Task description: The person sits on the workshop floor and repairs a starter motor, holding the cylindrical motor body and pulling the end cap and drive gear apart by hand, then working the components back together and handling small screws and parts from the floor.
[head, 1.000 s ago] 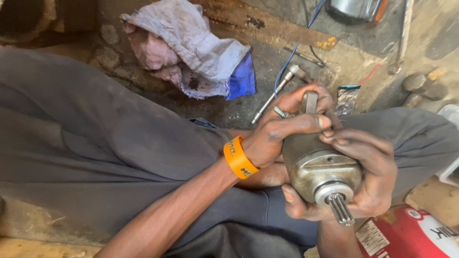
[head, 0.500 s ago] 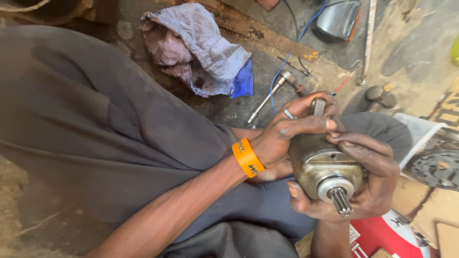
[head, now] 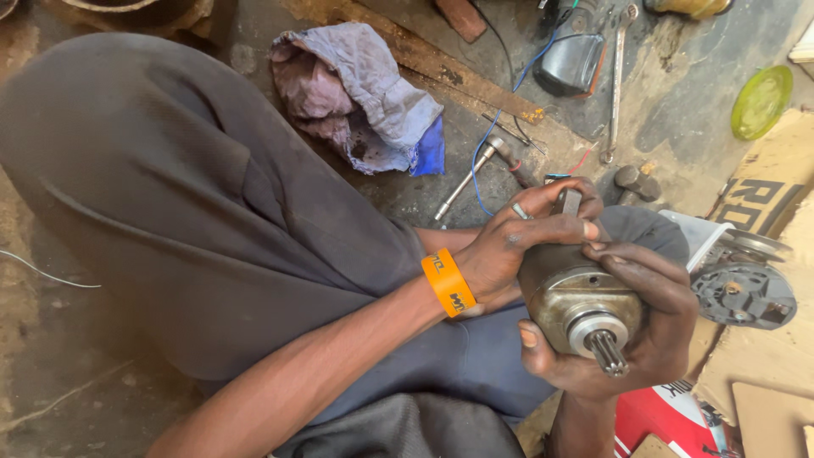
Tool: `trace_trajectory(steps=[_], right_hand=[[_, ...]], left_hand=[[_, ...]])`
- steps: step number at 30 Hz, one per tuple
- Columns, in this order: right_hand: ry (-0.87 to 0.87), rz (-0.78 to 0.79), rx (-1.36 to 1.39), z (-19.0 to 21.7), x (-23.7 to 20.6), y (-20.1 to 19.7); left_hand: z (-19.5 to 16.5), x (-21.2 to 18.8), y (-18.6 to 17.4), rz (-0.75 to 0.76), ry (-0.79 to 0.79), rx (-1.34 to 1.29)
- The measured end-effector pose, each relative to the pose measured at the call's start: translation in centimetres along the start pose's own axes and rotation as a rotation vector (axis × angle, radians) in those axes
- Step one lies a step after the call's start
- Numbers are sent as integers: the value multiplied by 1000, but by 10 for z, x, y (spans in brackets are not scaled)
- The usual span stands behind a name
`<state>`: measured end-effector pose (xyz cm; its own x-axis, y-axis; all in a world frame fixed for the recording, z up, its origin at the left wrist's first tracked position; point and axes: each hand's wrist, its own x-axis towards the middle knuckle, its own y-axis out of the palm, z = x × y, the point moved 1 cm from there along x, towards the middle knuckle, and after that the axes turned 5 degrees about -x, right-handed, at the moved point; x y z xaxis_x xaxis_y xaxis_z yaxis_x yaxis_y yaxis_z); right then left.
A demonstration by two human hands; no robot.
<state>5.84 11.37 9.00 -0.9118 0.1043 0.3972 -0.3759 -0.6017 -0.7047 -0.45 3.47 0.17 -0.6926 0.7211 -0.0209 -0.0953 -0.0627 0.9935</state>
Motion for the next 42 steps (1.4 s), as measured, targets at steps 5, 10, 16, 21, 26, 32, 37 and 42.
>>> trace_trajectory(steps=[5,10,16,21,26,32,37,42], right_hand=[[13,-9,0,2,-3,-2],[6,4,-14,3,-3,-4],[4,34,-60,3,1,-3],[7,56,84,-8,9,2],[95,139,246,-21,18,6],[581,315,446,-64,24,-27],[613,142,448,-60,49,-88],[197,52,25,-6,60,-111]], left_hand=[[2,0,-2,24,3,-12],[3,0,2,29,6,-57],[3,1,-4,-32,2,-26],[3,10,-20,-196,47,42],[-7,17,-23,-315,128,144],[-31,24,-15,-382,319,498],[-38,23,-14,-384,433,703],[-27,19,-9,-376,397,844]])
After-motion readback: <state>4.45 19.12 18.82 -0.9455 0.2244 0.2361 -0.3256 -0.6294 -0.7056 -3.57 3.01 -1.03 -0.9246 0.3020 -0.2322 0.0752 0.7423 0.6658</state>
